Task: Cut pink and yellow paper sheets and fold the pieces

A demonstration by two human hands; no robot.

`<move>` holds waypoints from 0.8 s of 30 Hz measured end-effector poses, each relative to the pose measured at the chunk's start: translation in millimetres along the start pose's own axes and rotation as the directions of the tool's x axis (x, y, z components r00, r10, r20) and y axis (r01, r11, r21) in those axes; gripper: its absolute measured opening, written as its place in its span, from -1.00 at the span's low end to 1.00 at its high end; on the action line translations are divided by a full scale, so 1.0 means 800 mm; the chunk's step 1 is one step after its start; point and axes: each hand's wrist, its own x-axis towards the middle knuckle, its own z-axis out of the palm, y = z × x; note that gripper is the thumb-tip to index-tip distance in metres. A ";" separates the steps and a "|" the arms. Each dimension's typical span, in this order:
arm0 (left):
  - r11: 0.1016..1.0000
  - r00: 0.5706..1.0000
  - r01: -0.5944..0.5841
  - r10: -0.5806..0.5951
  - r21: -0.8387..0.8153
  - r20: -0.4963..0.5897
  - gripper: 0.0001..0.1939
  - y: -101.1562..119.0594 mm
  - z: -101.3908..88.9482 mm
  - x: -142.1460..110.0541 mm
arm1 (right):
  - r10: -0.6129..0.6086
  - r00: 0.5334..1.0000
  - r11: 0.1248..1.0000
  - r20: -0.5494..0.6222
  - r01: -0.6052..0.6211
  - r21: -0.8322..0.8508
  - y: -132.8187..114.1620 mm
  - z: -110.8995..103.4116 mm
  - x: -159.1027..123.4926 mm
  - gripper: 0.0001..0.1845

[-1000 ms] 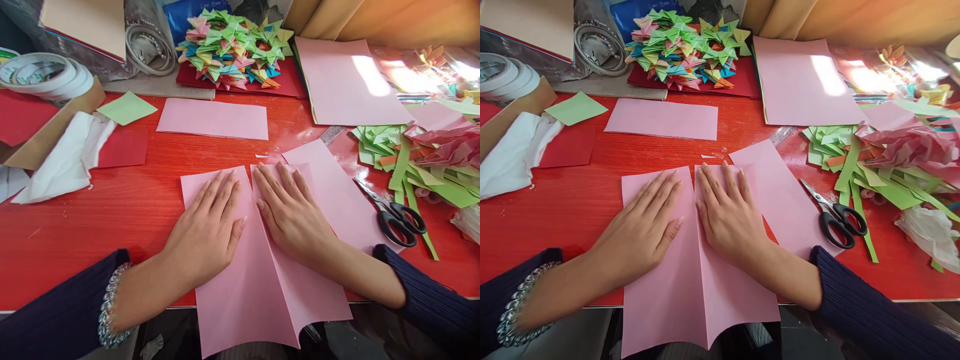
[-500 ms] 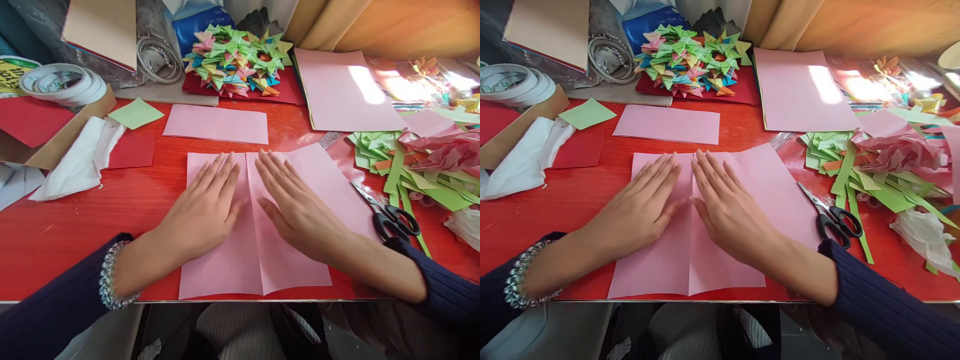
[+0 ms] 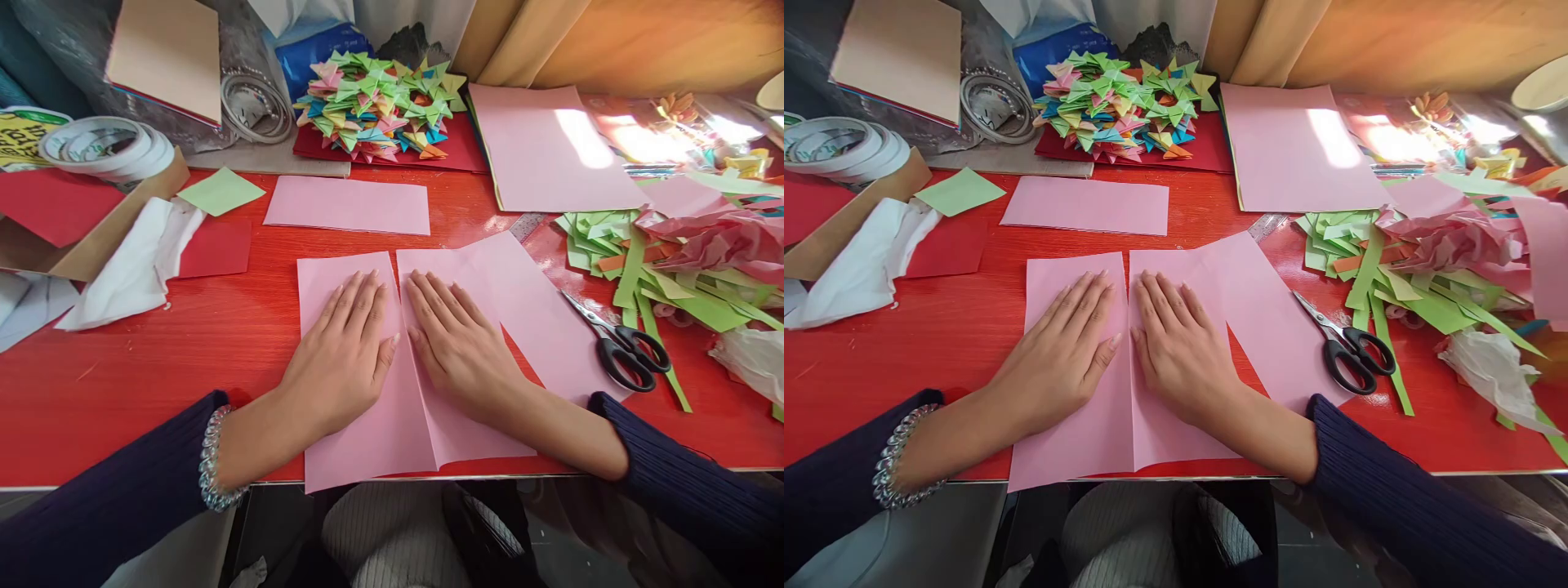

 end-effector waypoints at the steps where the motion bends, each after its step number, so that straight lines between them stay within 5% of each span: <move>1: 1.000 1.000 0.008 -0.008 0.004 0.002 -0.40 0.001 0.000 -0.001 | 0.003 1.000 1.000 0.002 -0.003 -0.005 -0.001 0.000 0.000 -0.42; 20: 1.000 1.000 0.024 -0.024 -0.011 0.019 -0.40 0.000 0.000 -0.002 | 0.010 1.000 0.995 0.018 -0.011 0.096 0.009 -0.002 -0.002 -0.41; 24: 0.999 1.000 -0.030 0.030 -0.027 -0.005 -0.42 -0.009 -0.021 0.004 | 0.013 0.989 0.975 -0.145 0.020 0.222 0.015 -0.025 -0.005 -0.44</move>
